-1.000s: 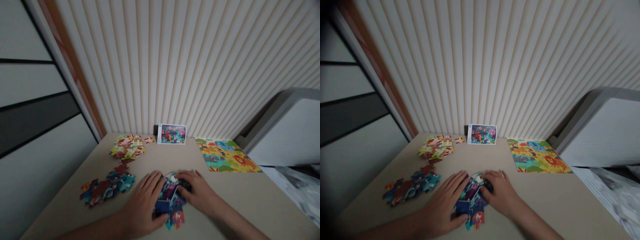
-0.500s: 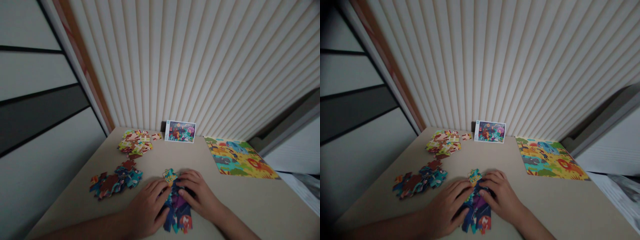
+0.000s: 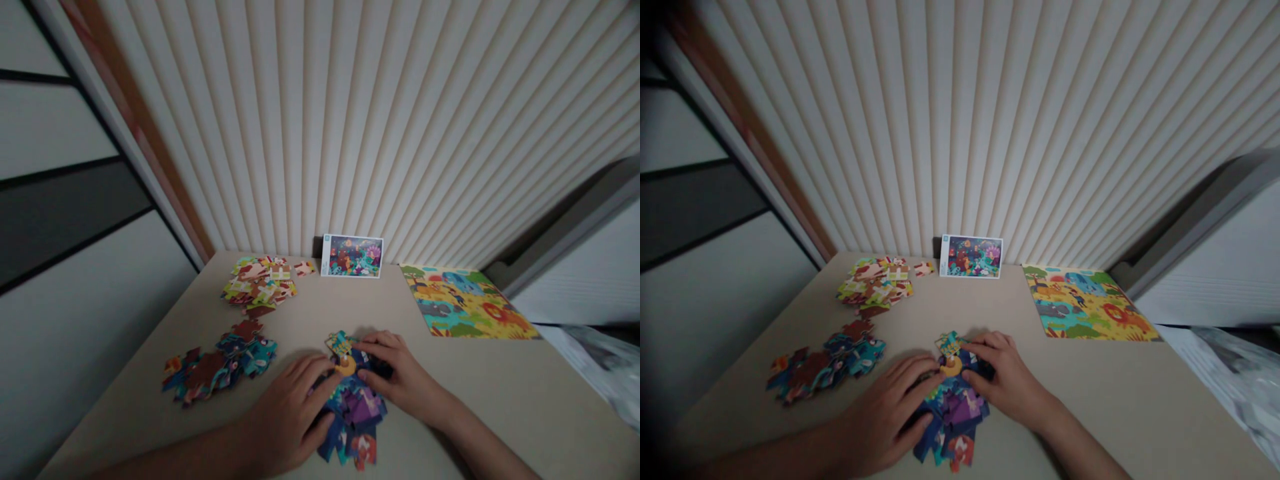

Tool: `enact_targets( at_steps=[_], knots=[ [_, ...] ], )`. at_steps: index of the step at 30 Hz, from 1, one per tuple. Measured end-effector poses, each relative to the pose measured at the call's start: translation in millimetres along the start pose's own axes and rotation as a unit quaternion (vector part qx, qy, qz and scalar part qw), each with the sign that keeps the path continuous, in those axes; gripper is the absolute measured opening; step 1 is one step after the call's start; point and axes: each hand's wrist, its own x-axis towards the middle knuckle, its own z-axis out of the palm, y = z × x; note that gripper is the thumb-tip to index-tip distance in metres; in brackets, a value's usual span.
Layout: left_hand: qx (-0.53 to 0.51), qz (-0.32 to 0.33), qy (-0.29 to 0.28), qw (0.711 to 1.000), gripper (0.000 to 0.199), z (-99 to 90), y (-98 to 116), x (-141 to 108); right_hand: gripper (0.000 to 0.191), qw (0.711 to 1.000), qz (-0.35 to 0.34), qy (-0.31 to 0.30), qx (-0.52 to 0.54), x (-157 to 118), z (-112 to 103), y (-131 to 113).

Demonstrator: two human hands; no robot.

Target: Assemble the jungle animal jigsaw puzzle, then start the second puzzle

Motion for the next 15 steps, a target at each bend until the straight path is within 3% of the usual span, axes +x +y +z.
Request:
enact_targets(
  at_steps=[3,6,10,15],
  knots=[
    [-0.010,-0.006,0.002,1.000,0.051,-0.1,1.2,0.5,0.047,0.998,0.026,-0.005,0.052,0.6,-5.0,5.6],
    [-0.014,0.005,-0.006,1.000,0.046,-2.2,1.5,2.1,0.040,0.990,0.063,-0.019,0.128,0.2,-11.4,8.1],
    [-0.009,0.004,-0.014,1.000,0.046,-0.5,-0.3,2.7,0.039,0.963,0.137,-0.041,0.229,-3.6,-22.2,11.4],
    [0.001,0.003,0.005,1.000,0.052,8.2,-4.8,0.6,0.043,0.941,0.154,-0.071,0.292,-7.3,-39.7,18.7]
  ],
)
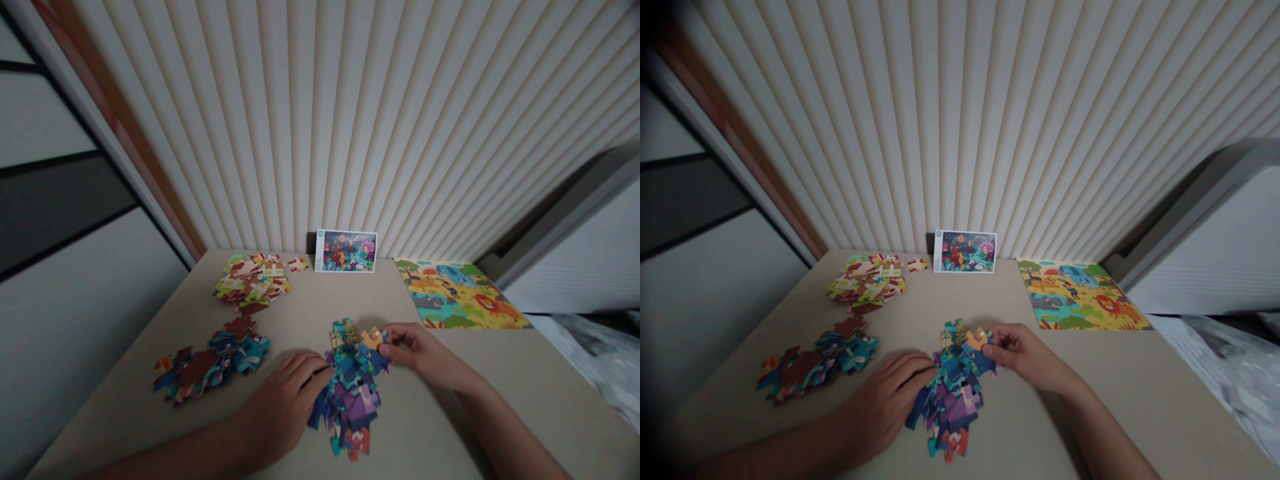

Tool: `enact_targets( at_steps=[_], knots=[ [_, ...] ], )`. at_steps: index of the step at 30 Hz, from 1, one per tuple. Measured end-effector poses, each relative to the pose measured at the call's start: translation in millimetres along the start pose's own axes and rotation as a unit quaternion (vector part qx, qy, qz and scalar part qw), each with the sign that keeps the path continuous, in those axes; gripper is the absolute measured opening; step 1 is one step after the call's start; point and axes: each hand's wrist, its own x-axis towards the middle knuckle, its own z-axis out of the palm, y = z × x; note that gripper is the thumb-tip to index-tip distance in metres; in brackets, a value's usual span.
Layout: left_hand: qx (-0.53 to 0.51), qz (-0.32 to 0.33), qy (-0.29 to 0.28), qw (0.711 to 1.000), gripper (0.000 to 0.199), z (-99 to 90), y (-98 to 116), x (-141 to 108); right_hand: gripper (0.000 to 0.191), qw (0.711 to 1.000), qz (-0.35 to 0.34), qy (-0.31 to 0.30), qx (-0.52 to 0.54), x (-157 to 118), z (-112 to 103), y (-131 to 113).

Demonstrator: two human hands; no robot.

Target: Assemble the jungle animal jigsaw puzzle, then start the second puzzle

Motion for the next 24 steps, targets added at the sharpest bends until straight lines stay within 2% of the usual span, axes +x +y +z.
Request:
enact_targets(
  at_steps=[4,8,11,15,20,24],
  knots=[
    [0.008,0.032,-0.014,0.999,0.054,-7.2,0.8,0.0,0.043,0.999,0.008,-0.009,0.030,-2.6,-9.2,-2.1],
    [-0.003,0.077,-0.042,0.996,0.057,-15.2,4.5,1.4,0.046,0.999,0.010,-0.020,-0.044,-5.6,-17.8,3.1],
    [-0.006,0.060,-0.009,0.998,0.043,-10.9,4.8,1.2,0.051,0.993,0.016,-0.011,-0.117,-7.9,-26.7,6.4],
    [-0.006,0.014,0.016,1.000,0.024,-3.3,3.5,0.3,0.048,0.987,0.009,-0.013,-0.160,-10.1,-36.3,2.3],
    [0.013,0.007,-0.002,1.000,0.039,-3.9,3.4,0.9,0.040,0.981,-0.035,-0.028,-0.191,-9.9,-41.2,-0.9],
    [0.005,-0.012,0.001,1.000,0.036,-2.3,1.8,0.9,0.032,0.976,-0.061,-0.034,-0.205,-10.5,-45.6,5.8]
  ],
)
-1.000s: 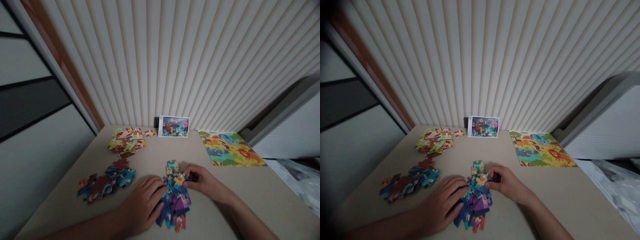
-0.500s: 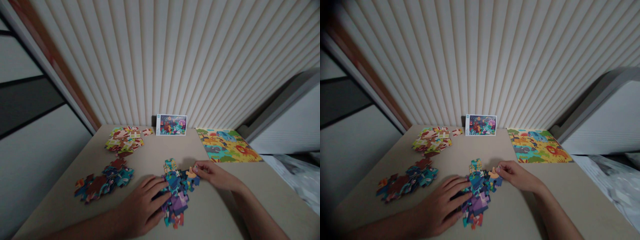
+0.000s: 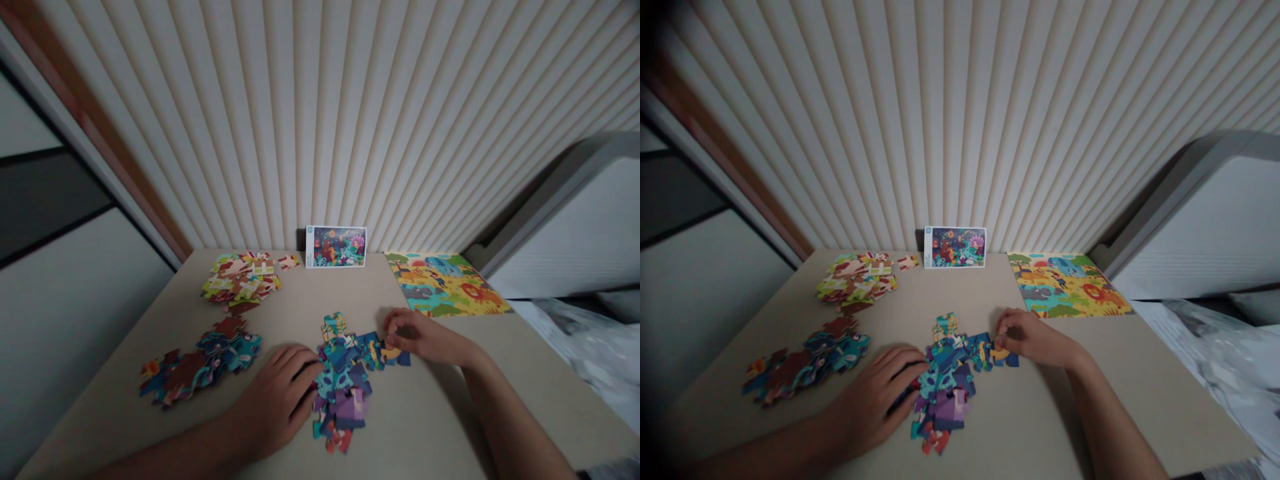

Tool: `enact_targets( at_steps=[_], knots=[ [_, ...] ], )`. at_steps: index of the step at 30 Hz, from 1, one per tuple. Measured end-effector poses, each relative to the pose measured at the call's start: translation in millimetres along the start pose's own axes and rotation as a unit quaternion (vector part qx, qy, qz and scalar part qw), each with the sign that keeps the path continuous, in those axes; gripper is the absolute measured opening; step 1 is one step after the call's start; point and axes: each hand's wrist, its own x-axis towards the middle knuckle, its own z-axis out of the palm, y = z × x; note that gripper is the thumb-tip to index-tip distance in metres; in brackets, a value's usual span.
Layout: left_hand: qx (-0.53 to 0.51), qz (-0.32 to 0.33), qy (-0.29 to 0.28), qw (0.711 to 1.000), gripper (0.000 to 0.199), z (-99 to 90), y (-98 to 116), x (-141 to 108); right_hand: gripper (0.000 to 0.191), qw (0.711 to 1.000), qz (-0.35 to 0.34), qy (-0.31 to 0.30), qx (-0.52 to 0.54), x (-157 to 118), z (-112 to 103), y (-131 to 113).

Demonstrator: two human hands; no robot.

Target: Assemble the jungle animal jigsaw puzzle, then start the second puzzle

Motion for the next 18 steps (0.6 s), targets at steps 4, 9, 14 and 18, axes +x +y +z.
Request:
enact_targets(
  at_steps=[4,9,14,18],
  knots=[
    [0.004,0.005,0.003,1.000,0.045,2.5,-3.1,-1.0,0.031,1.000,-0.019,0.009,-0.022,1.7,3.1,5.4],
    [-0.004,0.018,-0.006,1.000,0.041,0.4,-1.4,-1.7,0.050,0.995,-0.054,0.029,-0.080,14.6,25.9,0.6],
    [-0.027,0.038,-0.015,0.999,0.026,-2.4,0.4,0.3,0.047,0.989,-0.032,0.020,-0.140,15.2,37.5,-8.4],
    [-0.032,0.088,-0.026,0.995,0.027,-3.2,-1.6,3.4,0.033,0.989,-0.062,0.033,-0.131,14.6,39.4,-13.9]
  ],
)
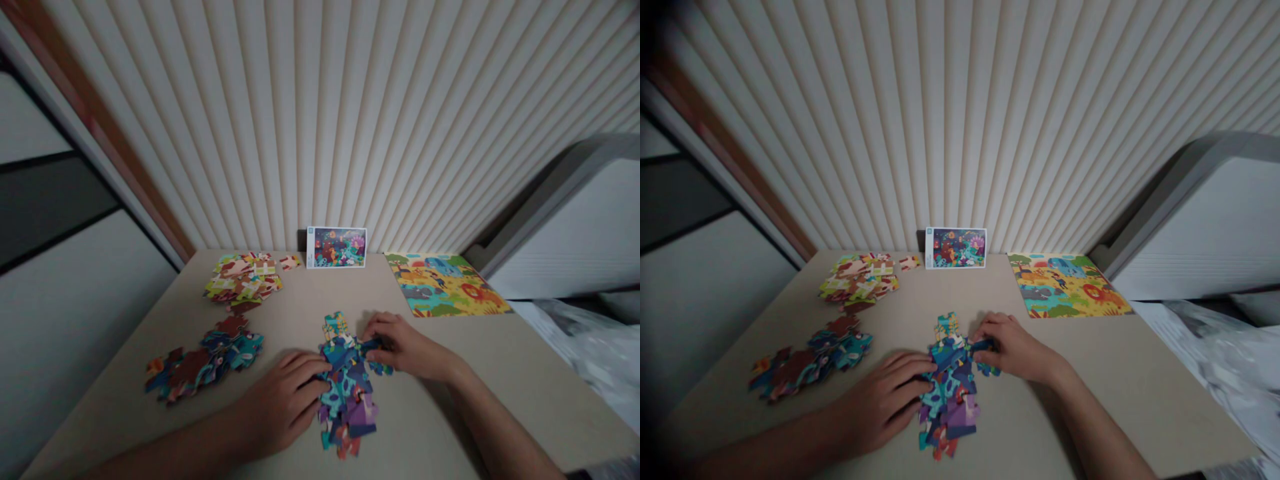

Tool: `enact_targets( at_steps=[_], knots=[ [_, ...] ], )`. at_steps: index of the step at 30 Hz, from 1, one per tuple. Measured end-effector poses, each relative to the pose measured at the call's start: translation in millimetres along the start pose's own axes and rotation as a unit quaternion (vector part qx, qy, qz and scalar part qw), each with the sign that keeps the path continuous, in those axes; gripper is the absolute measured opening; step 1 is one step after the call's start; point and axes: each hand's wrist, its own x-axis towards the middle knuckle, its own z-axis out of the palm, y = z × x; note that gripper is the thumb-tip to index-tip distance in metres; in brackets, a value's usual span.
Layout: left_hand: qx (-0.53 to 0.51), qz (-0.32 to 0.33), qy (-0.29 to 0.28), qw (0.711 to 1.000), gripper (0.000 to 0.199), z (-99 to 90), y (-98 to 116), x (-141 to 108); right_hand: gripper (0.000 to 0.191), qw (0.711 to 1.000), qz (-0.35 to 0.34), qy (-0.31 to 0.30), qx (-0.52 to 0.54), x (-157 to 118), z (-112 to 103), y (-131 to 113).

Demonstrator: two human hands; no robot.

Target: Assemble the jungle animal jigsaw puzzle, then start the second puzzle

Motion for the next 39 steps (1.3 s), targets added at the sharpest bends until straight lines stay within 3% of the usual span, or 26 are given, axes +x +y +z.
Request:
enact_targets(
  at_steps=[3,6,11,16,20,22,28,36,39],
  knots=[
    [0.006,0.012,0.002,1.000,0.026,0.1,-1.0,0.9,0.041,0.998,-0.051,0.048,-0.008,6.5,11.4,-5.9],
    [0.013,0.008,0.001,1.000,0.025,0.4,0.0,0.0,0.040,0.995,-0.086,0.038,-0.045,11.4,20.6,-10.0],
    [0.018,-0.011,0.010,1.000,0.023,1.1,2.6,-3.2,0.028,0.993,-0.094,0.030,-0.060,7.3,6.4,-5.0],
    [0.002,-0.030,0.012,0.999,0.024,0.0,4.0,-2.9,0.026,0.993,-0.089,0.077,-0.016,5.6,0.1,-3.2],
    [-0.003,-0.032,0.022,0.999,0.022,-2.4,6.0,-0.1,0.045,0.991,-0.131,0.026,-0.004,9.6,10.3,-14.0],
    [0.000,-0.036,0.028,0.999,0.020,-3.1,7.0,1.1,0.043,0.989,-0.144,-0.004,-0.017,10.6,11.7,-18.7],
    [-0.008,-0.048,0.017,0.999,0.024,-2.5,8.2,1.2,0.025,0.991,-0.133,0.002,-0.028,8.3,0.7,-14.1],
    [0.009,-0.030,-0.008,0.999,0.055,-6.2,9.5,1.0,0.028,0.994,-0.093,0.048,-0.041,9.1,1.5,-10.4],
    [0.017,-0.035,-0.010,0.999,0.048,-6.0,9.4,0.9,0.038,0.992,-0.108,0.037,-0.058,10.5,5.5,-9.1]
  ],
)
